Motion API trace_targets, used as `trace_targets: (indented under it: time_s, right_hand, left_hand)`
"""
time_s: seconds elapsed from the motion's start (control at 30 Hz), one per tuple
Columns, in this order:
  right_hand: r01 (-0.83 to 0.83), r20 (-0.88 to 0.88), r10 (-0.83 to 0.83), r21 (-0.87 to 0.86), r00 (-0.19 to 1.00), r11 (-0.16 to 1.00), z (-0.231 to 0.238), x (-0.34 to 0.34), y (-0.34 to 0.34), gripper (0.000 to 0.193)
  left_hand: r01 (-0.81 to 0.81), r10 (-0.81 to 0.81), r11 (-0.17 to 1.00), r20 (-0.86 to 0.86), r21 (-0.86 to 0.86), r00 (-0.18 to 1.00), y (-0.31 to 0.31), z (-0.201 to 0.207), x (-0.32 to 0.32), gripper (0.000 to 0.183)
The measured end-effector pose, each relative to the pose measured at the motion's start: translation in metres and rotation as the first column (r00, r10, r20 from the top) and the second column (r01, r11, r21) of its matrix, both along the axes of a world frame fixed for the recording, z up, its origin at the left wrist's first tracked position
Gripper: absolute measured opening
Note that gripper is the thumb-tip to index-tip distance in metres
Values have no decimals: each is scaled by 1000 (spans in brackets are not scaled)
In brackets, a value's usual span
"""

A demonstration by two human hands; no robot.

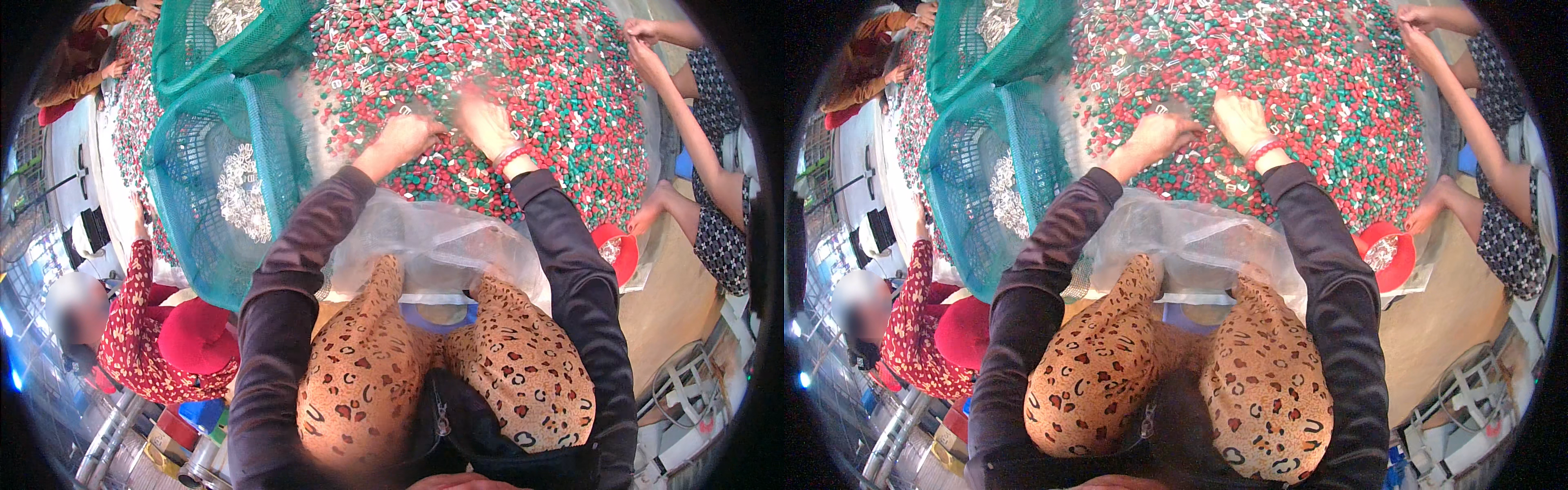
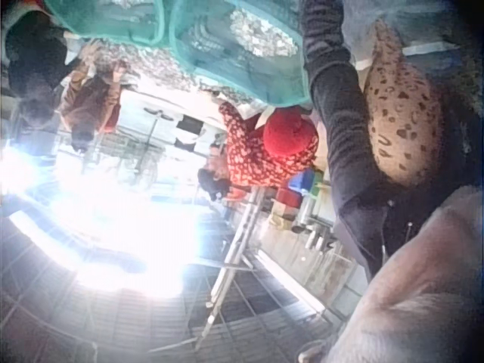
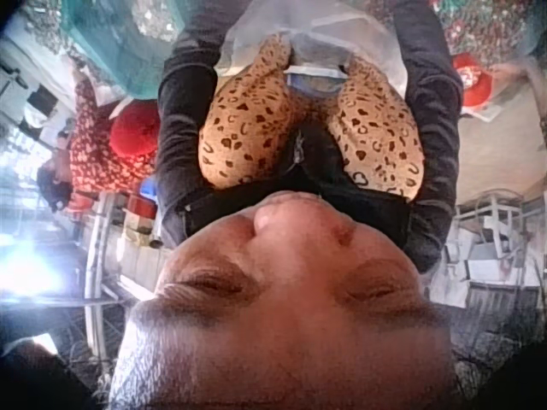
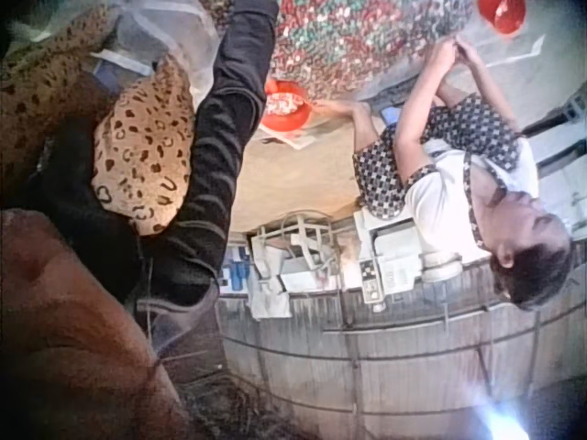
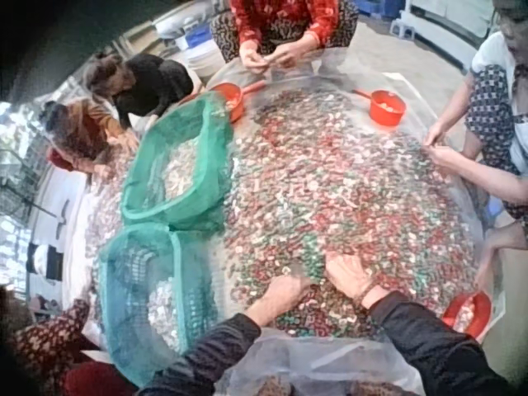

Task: The person sits at a table and sorts small red and green bottle caps by hand, picking them from a large pile and placing them into a green basket. Other workers are visible nearby performing similar sorting.

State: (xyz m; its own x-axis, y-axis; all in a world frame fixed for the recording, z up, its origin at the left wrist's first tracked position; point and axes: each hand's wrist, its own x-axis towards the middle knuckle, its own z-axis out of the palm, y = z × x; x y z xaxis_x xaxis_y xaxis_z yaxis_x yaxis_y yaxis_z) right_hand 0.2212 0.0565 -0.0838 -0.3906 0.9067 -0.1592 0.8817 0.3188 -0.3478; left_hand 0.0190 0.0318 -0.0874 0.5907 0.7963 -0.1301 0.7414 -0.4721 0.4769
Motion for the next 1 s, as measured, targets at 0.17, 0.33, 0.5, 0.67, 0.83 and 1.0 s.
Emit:
trace_targets:
  time_s: [0.17,0.33,0.5,0.67,0.83,1.0]
  right_hand:
    - [-52,39,51,23,998,998,-10,-2,4,12]
    - [72,-159,-72,-5,985,997,9,4,9,9]
    - [-430,-497,-821,-699,-283,571,71,37,-11,9]
    - [-406,-540,-708,-582,-455,704,137,79,-28,18]
    - [-190,-715,-605,-578,-351,794,159,119,-27,30]
    - [135,-660,-748,-750,-77,647,108,93,-41,33]
  left_hand:
    - [-197,198,980,71,-25,978,33,-2,-10,23]
    - [-315,276,935,221,164,935,46,16,-25,25]
    - [-85,92,977,-25,195,995,25,18,-18,27]
    - [87,-50,977,-189,194,981,48,10,-17,33]
    - [259,-173,924,-298,283,939,56,3,-12,19]
    - [233,-130,929,-337,289,933,45,1,-8,11]
